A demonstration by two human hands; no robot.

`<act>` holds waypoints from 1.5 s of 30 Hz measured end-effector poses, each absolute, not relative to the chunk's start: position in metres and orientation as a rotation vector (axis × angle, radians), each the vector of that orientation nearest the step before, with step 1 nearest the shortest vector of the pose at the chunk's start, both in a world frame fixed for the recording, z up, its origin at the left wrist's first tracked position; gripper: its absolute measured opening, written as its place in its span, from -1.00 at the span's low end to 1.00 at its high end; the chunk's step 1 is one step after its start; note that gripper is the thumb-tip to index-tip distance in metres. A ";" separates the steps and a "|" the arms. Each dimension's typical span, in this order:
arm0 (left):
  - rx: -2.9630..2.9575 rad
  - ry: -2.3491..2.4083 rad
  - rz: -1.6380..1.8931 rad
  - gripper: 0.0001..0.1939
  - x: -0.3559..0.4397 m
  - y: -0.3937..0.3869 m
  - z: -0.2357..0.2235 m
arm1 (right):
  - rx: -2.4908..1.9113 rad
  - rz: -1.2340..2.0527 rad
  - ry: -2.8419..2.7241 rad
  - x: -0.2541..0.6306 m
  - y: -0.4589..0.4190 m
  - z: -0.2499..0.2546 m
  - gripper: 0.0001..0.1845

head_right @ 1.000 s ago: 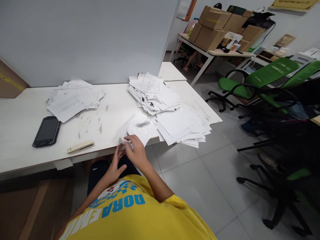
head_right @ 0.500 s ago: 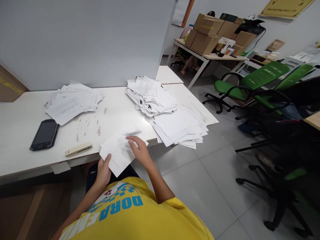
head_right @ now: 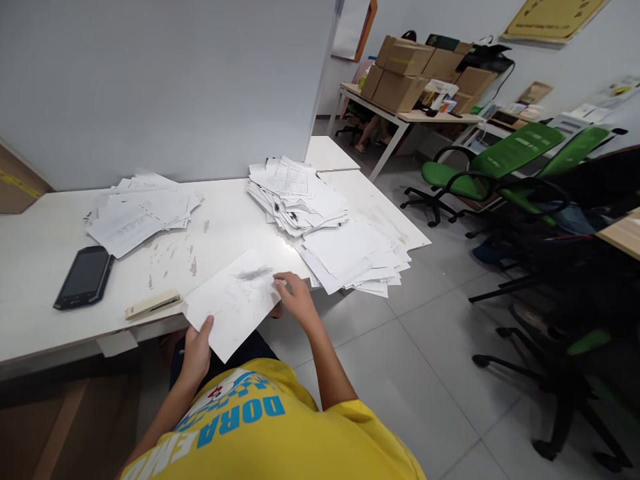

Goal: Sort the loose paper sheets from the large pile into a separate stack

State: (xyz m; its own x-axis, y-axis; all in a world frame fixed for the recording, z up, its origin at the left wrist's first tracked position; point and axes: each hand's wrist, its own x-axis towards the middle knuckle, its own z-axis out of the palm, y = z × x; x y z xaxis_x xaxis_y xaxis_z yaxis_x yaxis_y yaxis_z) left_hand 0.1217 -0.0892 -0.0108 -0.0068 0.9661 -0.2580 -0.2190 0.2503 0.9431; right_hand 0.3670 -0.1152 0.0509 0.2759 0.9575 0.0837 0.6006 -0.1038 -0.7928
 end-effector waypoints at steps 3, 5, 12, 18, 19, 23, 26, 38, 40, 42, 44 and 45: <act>0.942 1.209 1.197 -0.40 0.119 -0.087 -0.006 | -1.989 0.511 -1.542 0.372 -0.109 0.041 -0.38; 1.040 1.241 1.254 -0.40 0.120 -0.084 -0.003 | -2.037 0.532 -1.660 0.369 -0.107 0.037 -0.24; 1.204 1.263 1.269 -0.48 0.118 -0.073 -0.008 | -1.850 0.646 -1.630 0.357 -0.109 0.041 -0.23; 1.291 1.195 1.260 -0.50 0.118 -0.072 -0.005 | -1.801 0.667 -1.356 0.361 -0.099 0.040 -0.26; 1.318 1.210 1.269 -0.50 0.118 -0.071 -0.002 | -1.756 0.697 -1.320 0.362 -0.095 0.040 -0.28; 1.414 1.242 1.391 -0.49 0.116 -0.064 0.014 | -1.425 0.828 -1.178 0.365 -0.075 0.040 -0.57; 1.466 1.191 1.502 -0.49 0.117 -0.049 0.024 | -1.283 0.759 -1.059 0.362 -0.058 0.039 -0.68; 1.609 1.384 1.613 -0.43 0.134 0.005 0.006 | -1.196 0.823 -0.811 0.341 -0.040 0.028 -0.73; 1.664 1.385 1.591 -0.47 0.135 0.005 0.006 | -1.200 0.821 -0.812 0.341 -0.039 0.031 -0.70; 1.671 1.381 1.621 -0.53 0.135 0.000 0.010 | -1.214 0.826 -0.819 0.342 -0.041 0.036 -0.69; 1.619 1.411 1.682 -0.58 0.133 -0.012 0.018 | -1.228 0.867 -0.837 0.344 -0.047 0.041 -0.70; 1.594 1.435 1.690 -0.58 0.130 -0.020 0.022 | -1.238 0.914 -0.853 0.346 -0.053 0.043 -0.71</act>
